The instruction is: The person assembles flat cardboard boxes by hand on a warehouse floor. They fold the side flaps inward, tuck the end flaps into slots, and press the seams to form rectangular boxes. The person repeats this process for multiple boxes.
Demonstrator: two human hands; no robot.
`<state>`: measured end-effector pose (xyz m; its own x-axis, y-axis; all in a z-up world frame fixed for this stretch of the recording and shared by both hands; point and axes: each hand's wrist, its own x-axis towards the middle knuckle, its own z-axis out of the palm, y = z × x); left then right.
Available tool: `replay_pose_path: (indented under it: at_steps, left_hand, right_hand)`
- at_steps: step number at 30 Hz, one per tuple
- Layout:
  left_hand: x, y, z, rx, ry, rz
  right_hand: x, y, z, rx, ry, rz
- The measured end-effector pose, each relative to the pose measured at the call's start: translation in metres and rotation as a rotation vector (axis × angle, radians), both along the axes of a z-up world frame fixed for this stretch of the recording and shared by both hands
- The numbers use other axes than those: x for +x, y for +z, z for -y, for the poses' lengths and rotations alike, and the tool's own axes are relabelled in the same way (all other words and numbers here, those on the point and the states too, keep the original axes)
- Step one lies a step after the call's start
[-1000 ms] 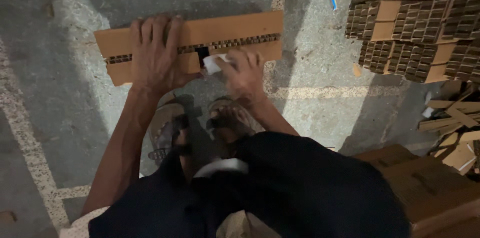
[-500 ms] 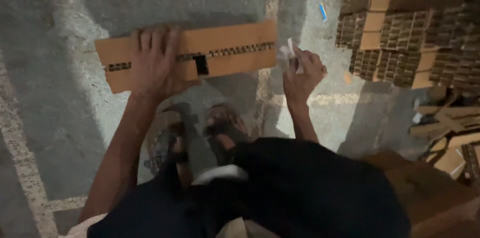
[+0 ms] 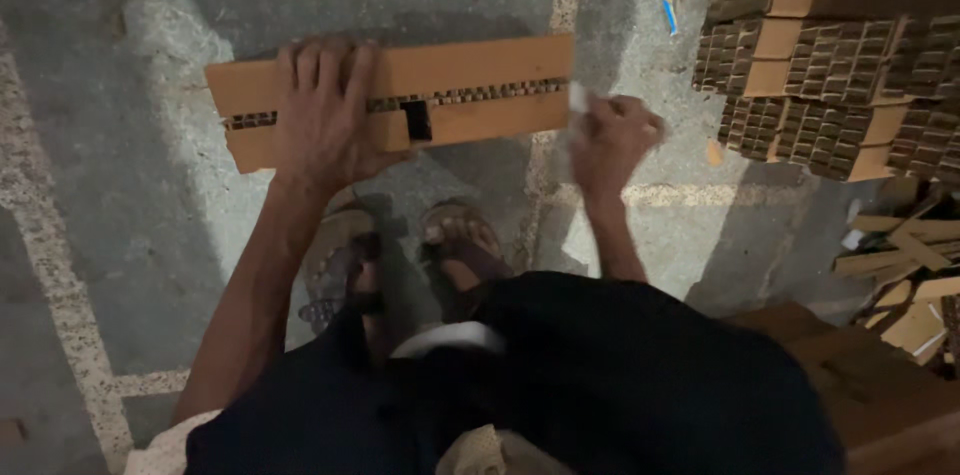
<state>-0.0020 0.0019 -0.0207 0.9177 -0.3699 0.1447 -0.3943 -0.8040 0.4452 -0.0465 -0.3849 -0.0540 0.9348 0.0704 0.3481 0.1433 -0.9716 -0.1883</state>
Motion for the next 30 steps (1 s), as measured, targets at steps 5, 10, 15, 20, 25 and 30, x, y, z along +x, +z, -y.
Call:
replay_pose_path:
  at_steps: [5, 10, 15, 20, 25, 30]
  left_hand:
    - [-0.003, 0.007, 0.001, 0.096, 0.028, -0.075]
    - [0.000, 0.009, 0.002, 0.083, 0.019, -0.079]
    - [-0.002, 0.005, -0.001, 0.074, 0.004, -0.075]
    - [0.003, 0.008, 0.001, 0.098, 0.005, -0.123]
    - [0.001, 0.010, 0.001, 0.068, 0.002, -0.109]
    - [-0.001, 0.004, -0.002, 0.005, -0.005, -0.015]
  right_hand:
    - [-0.041, -0.052, 0.104, -0.156, -0.334, -0.446]
    - [-0.014, -0.004, 0.081, -0.094, -0.572, -0.765]
    - [0.033, 0.065, 0.039, -0.221, -0.562, -0.739]
    - [0.053, 0.081, 0.021, -0.024, -0.423, -0.661]
    - [0.059, 0.085, 0.031, 0.138, -0.299, -0.500]
    - [0.053, 0.108, 0.042, 0.004, -0.441, -0.301]
